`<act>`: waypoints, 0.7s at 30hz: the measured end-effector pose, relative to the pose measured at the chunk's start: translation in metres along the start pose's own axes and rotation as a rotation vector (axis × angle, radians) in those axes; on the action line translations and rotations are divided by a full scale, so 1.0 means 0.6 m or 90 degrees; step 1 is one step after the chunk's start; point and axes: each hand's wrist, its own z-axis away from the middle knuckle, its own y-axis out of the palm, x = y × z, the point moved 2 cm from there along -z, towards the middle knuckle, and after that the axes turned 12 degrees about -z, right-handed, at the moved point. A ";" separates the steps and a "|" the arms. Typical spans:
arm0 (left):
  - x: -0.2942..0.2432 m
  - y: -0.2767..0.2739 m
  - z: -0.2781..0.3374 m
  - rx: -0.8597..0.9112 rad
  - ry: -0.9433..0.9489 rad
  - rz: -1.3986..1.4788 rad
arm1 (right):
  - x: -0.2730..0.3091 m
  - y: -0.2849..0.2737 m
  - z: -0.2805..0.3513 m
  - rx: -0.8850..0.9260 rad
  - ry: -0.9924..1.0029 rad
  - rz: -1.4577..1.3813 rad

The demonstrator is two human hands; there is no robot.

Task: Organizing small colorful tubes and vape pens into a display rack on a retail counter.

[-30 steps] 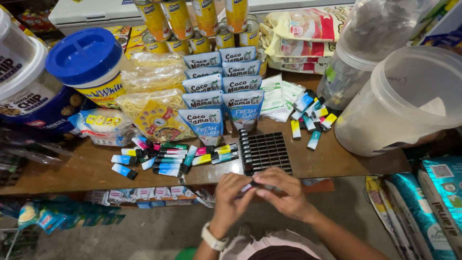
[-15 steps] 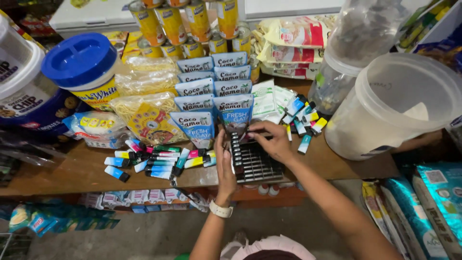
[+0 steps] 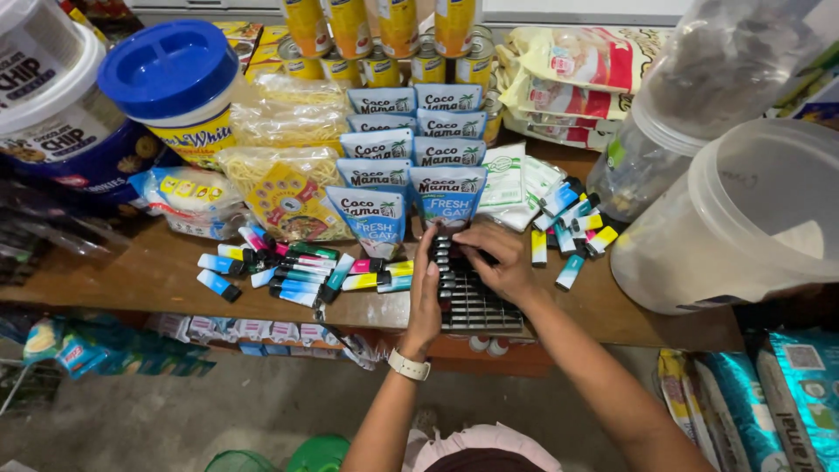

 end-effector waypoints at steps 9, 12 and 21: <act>-0.040 -0.078 0.037 -0.096 0.062 -0.143 | 0.054 -0.012 -0.013 -0.074 -0.012 0.057; -0.031 -0.149 0.051 -0.199 0.016 -0.207 | 0.083 -0.009 -0.036 -0.046 -0.028 0.041; -0.006 -0.218 0.039 -0.197 0.130 -0.595 | 0.133 0.161 -0.110 0.459 -0.049 0.352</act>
